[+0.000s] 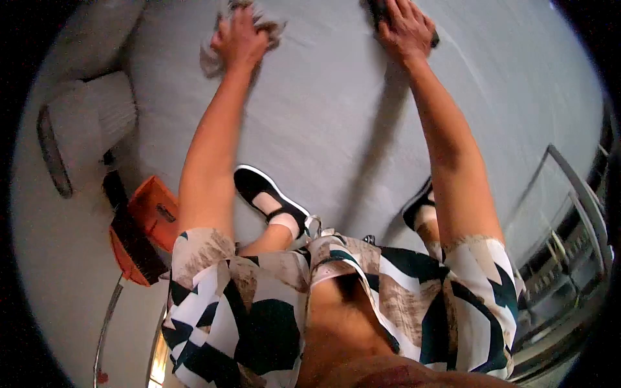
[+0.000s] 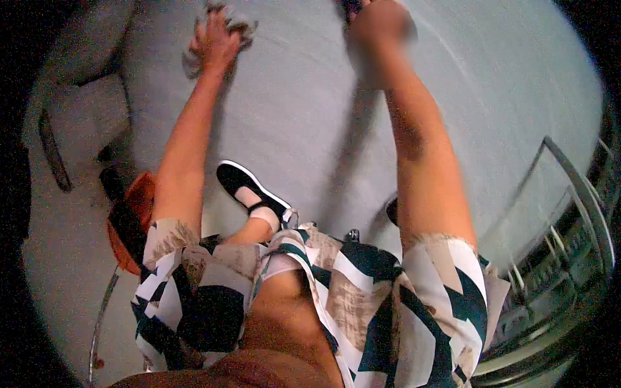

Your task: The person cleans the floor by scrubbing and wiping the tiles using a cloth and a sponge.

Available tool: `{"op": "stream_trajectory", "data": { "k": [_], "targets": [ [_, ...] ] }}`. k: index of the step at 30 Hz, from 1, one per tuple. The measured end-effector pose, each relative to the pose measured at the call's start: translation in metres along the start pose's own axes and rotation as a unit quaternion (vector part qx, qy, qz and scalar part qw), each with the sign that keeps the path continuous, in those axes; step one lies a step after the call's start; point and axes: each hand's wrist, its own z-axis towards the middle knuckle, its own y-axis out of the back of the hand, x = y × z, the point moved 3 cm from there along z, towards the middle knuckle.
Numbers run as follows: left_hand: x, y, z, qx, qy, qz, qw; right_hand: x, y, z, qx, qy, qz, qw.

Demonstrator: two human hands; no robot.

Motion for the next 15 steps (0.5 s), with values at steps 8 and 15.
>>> {"op": "stream_trajectory", "data": {
  "k": [8, 15],
  "targets": [
    [-0.174, -0.015, -0.070, 0.060, -0.215, -0.136, 0.965, -0.004, -0.023, -0.056, 0.183, 0.003, -0.078, 0.980],
    [-0.171, -0.006, -0.175, 0.272, -0.218, -0.167, 0.922, -0.002, -0.062, -0.198, 0.139, -0.054, 0.117, 0.982]
  ]
}}
